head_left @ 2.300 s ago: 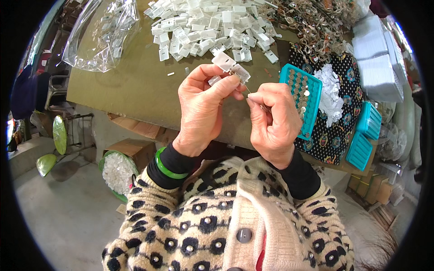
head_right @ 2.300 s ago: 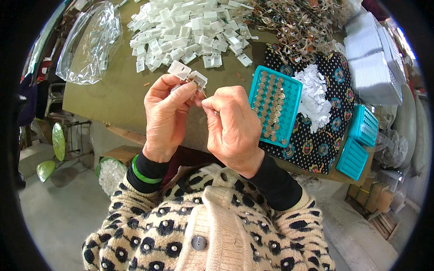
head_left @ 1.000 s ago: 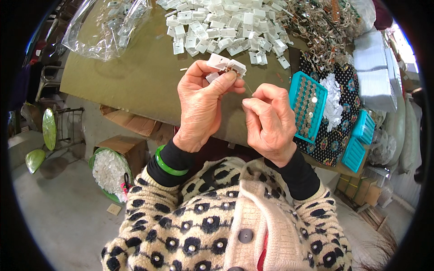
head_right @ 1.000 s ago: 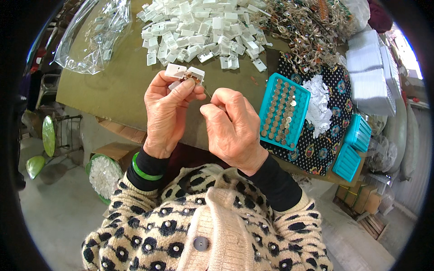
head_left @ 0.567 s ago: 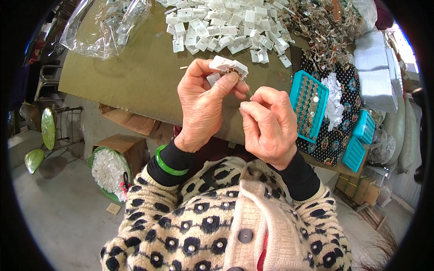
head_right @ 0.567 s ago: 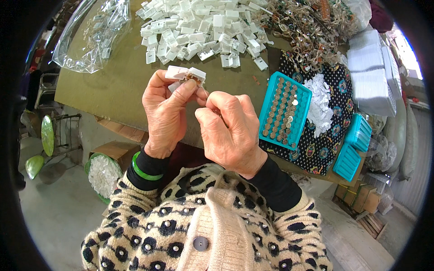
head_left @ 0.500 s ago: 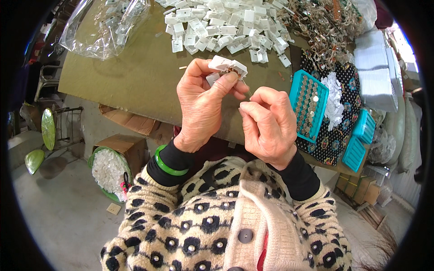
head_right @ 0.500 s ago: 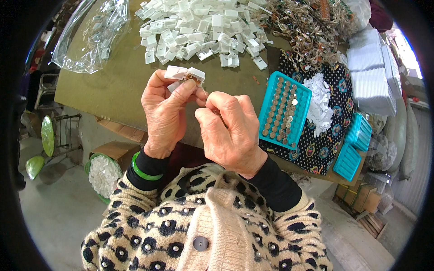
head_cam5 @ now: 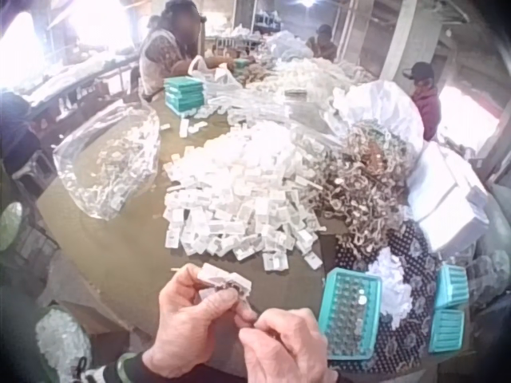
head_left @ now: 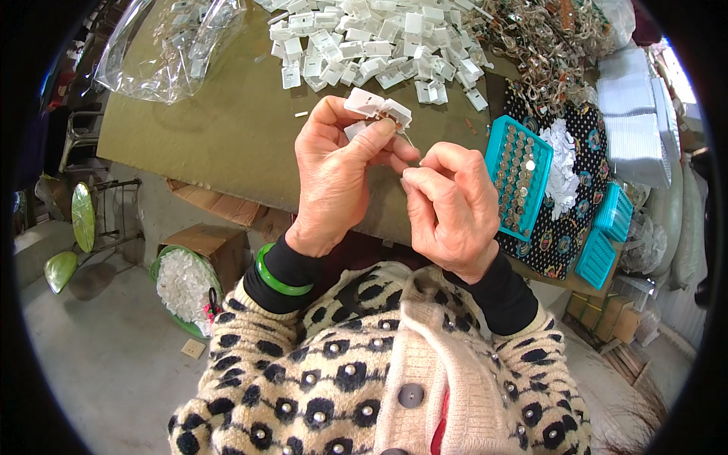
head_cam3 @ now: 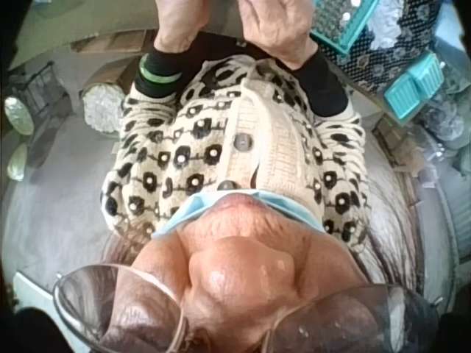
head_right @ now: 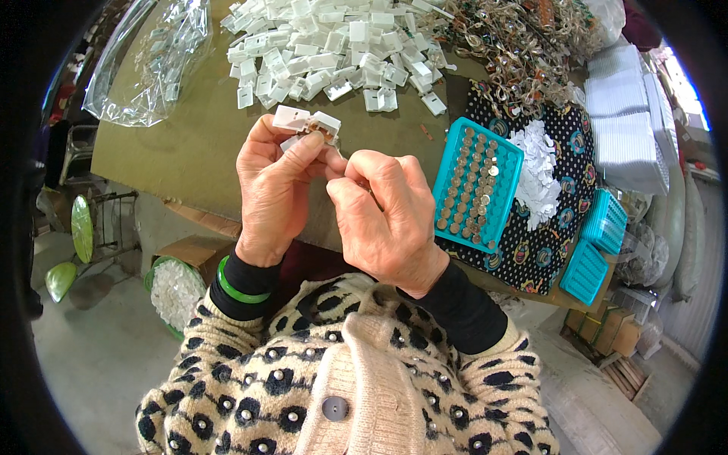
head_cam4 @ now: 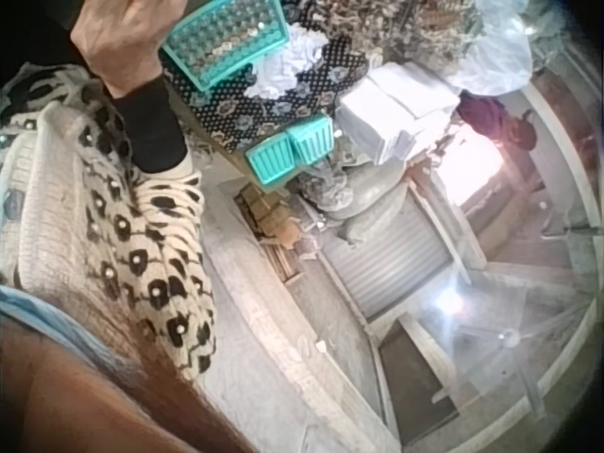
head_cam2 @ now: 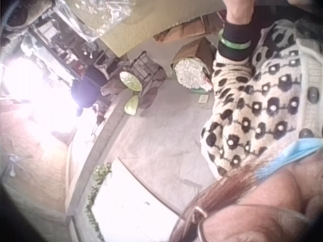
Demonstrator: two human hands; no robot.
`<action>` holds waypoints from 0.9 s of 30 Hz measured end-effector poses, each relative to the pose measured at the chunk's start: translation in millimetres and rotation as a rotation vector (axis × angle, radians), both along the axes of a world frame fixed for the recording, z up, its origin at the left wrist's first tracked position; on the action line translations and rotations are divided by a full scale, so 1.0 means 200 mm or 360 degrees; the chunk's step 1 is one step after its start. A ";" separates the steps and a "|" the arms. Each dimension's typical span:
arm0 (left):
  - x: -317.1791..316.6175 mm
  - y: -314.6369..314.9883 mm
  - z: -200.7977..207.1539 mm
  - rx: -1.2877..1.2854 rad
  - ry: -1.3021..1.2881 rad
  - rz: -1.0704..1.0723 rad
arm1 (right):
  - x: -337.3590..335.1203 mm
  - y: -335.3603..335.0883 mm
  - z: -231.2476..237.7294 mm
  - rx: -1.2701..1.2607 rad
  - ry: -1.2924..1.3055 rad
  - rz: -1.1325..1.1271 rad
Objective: The person repeatedly picks small white plastic housings and metal pins from a table, inserts the pins into the housings, and places the assembled units back on the table. The person also handles a teal tray containing small metal parts.
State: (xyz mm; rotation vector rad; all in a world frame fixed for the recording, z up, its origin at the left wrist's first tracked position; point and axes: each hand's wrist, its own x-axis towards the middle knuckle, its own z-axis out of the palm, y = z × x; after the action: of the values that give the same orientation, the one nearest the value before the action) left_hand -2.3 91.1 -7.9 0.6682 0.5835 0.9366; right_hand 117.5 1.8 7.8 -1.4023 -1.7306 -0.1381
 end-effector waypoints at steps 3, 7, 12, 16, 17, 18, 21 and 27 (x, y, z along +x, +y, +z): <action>0.00 0.01 -0.01 -0.0033 -0.0039 -0.0021 | -0.01 0.01 -0.02 0.0047 0.0076 -0.0012; 0.01 0.00 -0.01 -0.0020 -0.0044 0.0001 | 0.00 0.01 -0.02 0.0069 0.0098 -0.0002; 0.02 -0.01 0.01 0.0080 0.0047 0.0005 | 0.01 0.00 -0.01 0.0088 0.0060 -0.0008; 0.02 -0.01 0.02 0.0042 0.0055 -0.0008 | 0.02 0.00 -0.01 0.0095 0.0057 0.0001; 0.02 -0.01 0.02 0.0024 0.0047 -0.0010 | 0.02 0.00 -0.01 0.0088 0.0062 0.0004; 0.03 0.00 0.02 0.0006 0.0039 -0.0012 | 0.02 0.00 -0.01 0.0096 0.0067 0.0011; 0.03 0.00 0.02 -0.0064 -0.0002 -0.0052 | 0.02 0.00 -0.02 0.0096 0.0086 0.0024; 0.04 0.00 -0.02 -0.0227 -0.0195 -0.0175 | 0.03 0.00 -0.02 0.0060 0.0124 0.0000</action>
State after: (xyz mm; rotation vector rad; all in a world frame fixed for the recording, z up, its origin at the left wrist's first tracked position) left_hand 4.9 92.0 -11.0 0.5064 0.4946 0.8186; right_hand 122.9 2.5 3.6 -1.3626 -1.6560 -0.1139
